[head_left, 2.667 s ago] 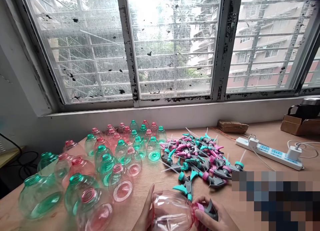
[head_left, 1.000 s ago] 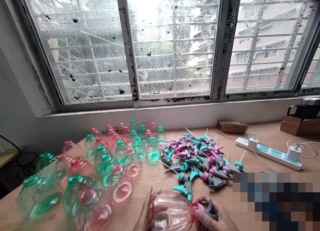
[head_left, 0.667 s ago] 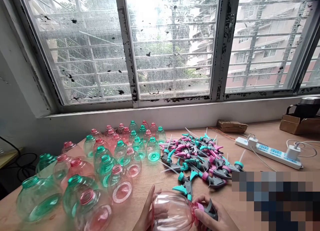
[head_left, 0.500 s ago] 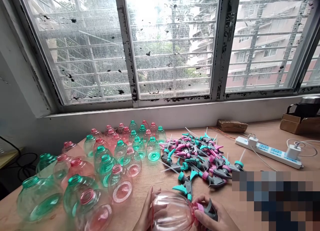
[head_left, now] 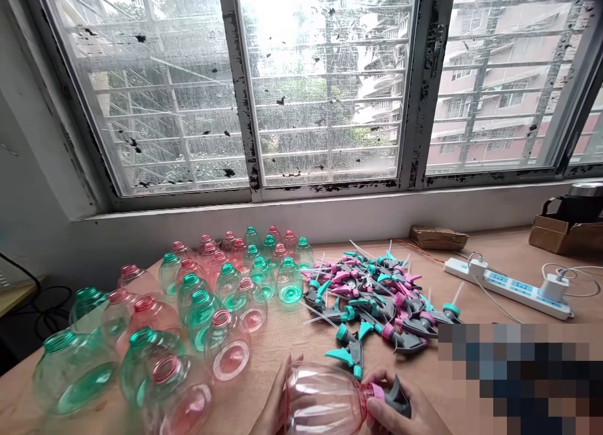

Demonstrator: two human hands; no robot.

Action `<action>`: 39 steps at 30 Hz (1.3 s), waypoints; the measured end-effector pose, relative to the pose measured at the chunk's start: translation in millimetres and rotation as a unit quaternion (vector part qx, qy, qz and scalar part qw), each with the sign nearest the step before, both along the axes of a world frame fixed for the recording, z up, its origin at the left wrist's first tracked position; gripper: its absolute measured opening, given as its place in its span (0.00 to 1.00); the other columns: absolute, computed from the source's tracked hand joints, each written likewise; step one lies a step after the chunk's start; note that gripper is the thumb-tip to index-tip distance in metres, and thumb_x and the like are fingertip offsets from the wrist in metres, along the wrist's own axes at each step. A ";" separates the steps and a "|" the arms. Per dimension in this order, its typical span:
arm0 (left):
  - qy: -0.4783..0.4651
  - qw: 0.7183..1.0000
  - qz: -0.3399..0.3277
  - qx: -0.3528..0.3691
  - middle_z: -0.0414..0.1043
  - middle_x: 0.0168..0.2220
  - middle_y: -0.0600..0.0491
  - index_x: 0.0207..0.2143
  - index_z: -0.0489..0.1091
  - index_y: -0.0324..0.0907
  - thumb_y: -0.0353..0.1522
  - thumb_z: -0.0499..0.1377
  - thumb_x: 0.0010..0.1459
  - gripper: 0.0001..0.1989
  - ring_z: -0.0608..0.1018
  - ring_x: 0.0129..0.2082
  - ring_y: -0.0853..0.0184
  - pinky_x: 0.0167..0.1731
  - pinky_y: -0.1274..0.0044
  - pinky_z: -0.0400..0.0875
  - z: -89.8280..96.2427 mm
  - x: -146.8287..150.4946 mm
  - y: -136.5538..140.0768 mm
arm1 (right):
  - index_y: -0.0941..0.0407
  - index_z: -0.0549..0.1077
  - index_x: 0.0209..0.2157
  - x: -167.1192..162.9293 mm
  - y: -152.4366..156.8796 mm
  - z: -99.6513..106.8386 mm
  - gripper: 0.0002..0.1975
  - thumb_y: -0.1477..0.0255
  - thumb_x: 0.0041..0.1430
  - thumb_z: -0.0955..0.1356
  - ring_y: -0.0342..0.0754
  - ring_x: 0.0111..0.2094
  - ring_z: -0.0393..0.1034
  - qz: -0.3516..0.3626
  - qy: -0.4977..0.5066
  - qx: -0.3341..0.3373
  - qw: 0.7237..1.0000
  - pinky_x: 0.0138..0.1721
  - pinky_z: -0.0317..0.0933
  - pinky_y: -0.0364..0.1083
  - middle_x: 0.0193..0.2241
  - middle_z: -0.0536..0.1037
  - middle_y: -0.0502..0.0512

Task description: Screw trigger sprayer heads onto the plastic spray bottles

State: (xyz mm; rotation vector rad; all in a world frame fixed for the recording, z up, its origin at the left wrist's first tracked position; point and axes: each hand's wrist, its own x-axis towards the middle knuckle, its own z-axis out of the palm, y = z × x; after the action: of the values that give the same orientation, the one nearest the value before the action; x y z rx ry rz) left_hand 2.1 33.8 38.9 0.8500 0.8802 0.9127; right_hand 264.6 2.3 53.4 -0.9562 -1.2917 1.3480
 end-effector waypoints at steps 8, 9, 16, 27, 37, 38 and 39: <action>-0.009 0.999 0.014 0.037 0.59 0.68 0.48 0.69 0.47 0.56 0.59 0.65 0.43 0.55 0.80 0.51 0.49 0.56 0.61 0.69 9.7 2.4 -6.5 | 0.59 0.74 0.35 -1.1 0.6 -2.4 0.24 0.52 0.51 0.75 0.45 0.22 0.73 0.004 0.020 -0.024 1.000 0.24 0.63 0.41 0.20 0.79 0.51; -0.008 0.999 0.007 0.040 0.63 0.66 0.47 0.69 0.47 0.56 0.60 0.63 0.45 0.54 0.80 0.51 0.49 0.55 0.60 0.70 13.5 2.8 -8.0 | 0.59 0.74 0.35 -1.5 0.8 -3.0 0.24 0.52 0.51 0.75 0.45 0.22 0.73 0.007 0.024 -0.024 0.999 0.24 0.62 0.41 0.20 0.79 0.51; 0.015 0.997 -0.012 0.068 0.81 0.48 0.47 0.69 0.51 0.52 0.60 0.57 0.51 0.47 0.81 0.50 0.50 0.56 0.62 0.70 27.0 6.0 -4.5 | 0.58 0.73 0.34 -1.0 1.4 -3.6 0.24 0.52 0.49 0.75 0.46 0.21 0.74 -0.004 0.022 -0.021 1.000 0.23 0.63 0.42 0.20 0.80 0.51; 0.004 0.988 -0.028 0.150 0.47 0.73 0.50 0.68 0.50 0.60 0.47 0.68 0.51 0.46 0.59 0.68 0.46 0.64 0.58 0.55 33.2 -6.2 -25.8 | 0.57 0.72 0.36 -2.1 0.8 -0.3 0.23 0.51 0.51 0.74 0.49 0.20 0.77 -0.002 0.016 -0.026 1.000 0.23 0.63 0.43 0.20 0.80 0.49; 0.009 0.990 -0.034 0.138 0.53 0.71 0.53 0.69 0.49 0.58 0.50 0.63 0.55 0.43 0.58 0.69 0.49 0.67 0.61 0.52 42.9 -1.8 -24.4 | 0.57 0.72 0.36 -1.9 2.0 -1.8 0.24 0.52 0.50 0.75 0.49 0.21 0.76 0.006 0.021 -0.026 0.999 0.23 0.63 0.43 0.20 0.79 0.50; 0.008 0.990 -0.037 0.134 0.54 0.70 0.52 0.69 0.47 0.59 0.50 0.64 0.54 0.45 0.60 0.68 0.48 0.66 0.60 0.53 43.2 -0.9 -23.2 | 0.57 0.72 0.36 -2.2 1.9 -1.1 0.24 0.51 0.49 0.75 0.48 0.21 0.76 0.001 0.018 -0.027 0.999 0.23 0.63 0.43 0.20 0.79 0.50; 0.008 0.991 -0.039 0.129 0.56 0.70 0.52 0.69 0.46 0.59 0.50 0.65 0.52 0.47 0.63 0.67 0.48 0.65 0.59 0.54 43.6 0.0 -21.9 | 0.56 0.72 0.35 -2.5 1.7 -0.5 0.25 0.50 0.48 0.75 0.48 0.21 0.75 -0.005 0.016 -0.027 1.000 0.23 0.63 0.43 0.20 0.79 0.50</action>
State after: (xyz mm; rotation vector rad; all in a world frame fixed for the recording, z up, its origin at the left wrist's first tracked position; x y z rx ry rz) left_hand 2.0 11.9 82.5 1.1078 0.7467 0.9637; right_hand 262.1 4.0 52.9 -0.9736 -1.2311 1.3913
